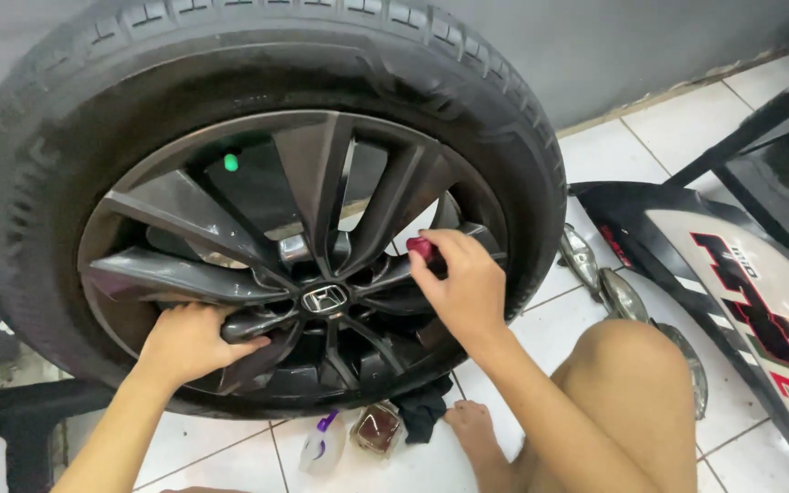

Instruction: The person scrubs the spokes and center of a car wheel using a small pink sponge. They hold the wheel with one hand while scrubbing with the other, moving around the rim to clean different sections.

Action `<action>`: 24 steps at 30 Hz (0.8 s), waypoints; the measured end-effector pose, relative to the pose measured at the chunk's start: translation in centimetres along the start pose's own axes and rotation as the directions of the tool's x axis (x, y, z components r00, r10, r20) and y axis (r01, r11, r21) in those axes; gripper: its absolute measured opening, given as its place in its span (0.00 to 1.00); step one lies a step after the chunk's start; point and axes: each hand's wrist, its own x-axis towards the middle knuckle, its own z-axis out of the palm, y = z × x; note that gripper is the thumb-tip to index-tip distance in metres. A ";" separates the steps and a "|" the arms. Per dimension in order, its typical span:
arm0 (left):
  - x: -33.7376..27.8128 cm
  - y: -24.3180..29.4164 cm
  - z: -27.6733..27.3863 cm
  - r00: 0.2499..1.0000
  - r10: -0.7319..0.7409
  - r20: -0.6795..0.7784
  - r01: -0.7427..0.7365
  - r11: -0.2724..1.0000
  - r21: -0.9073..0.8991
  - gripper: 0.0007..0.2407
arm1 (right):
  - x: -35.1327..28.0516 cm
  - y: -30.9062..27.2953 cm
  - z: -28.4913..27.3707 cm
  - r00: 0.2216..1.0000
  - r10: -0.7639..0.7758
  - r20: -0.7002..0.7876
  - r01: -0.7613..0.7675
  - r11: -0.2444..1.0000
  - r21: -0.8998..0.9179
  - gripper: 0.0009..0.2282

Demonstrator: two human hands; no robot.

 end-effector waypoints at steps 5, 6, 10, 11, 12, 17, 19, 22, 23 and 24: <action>-0.5 0.0 -0.3 0.999 -0.002 -0.049 0.000 0.999 -0.052 0.26 | -0.6 -2.4 0.7 0.995 -0.023 0.097 0.015 0.997 0.075 0.10; -0.3 -0.1 -0.4 0.998 0.013 -0.058 -0.016 0.998 -0.053 0.25 | -1.0 -2.8 0.8 0.991 -0.004 0.135 -0.004 0.998 0.063 0.10; -0.3 0.2 -0.4 0.997 0.026 -0.067 -0.027 0.999 -0.020 0.26 | 0.1 -1.7 -0.1 0.996 0.075 0.045 -0.075 0.997 0.004 0.09; -0.5 0.2 -0.5 0.998 0.037 -0.055 -0.039 0.999 -0.024 0.25 | -0.4 -2.4 0.0 0.996 0.029 0.083 -0.036 0.996 0.081 0.07; -0.5 0.1 -0.8 0.998 0.031 -0.059 -0.033 0.999 -0.037 0.25 | 0.0 -3.0 0.4 0.993 -0.042 0.110 0.023 0.986 0.168 0.06; 0.0 -0.1 -0.9 0.998 0.044 -0.037 -0.046 0.998 -0.044 0.26 | -0.5 -2.3 1.1 0.999 -0.033 0.032 0.031 0.998 0.050 0.08; -0.8 -0.1 -0.2 1.000 0.025 -0.017 -0.026 0.999 -0.045 0.26 | -1.6 -2.8 1.1 0.999 -0.044 -0.010 0.044 0.998 0.042 0.08; -0.2 -0.2 -0.7 0.999 0.028 -0.038 -0.030 0.999 -0.038 0.28 | -1.3 -3.5 1.2 0.994 -0.102 0.035 0.098 0.991 0.091 0.07; 0.0 -0.1 -0.9 0.998 0.034 -0.045 -0.036 0.998 -0.045 0.27 | -0.7 -2.7 1.4 0.997 -0.077 -0.016 0.078 0.991 0.110 0.07; -0.6 -0.1 -0.6 0.999 0.043 -0.028 -0.044 0.998 -0.053 0.26 | -1.1 -2.3 1.3 0.998 -0.038 -0.047 0.044 0.990 0.134 0.07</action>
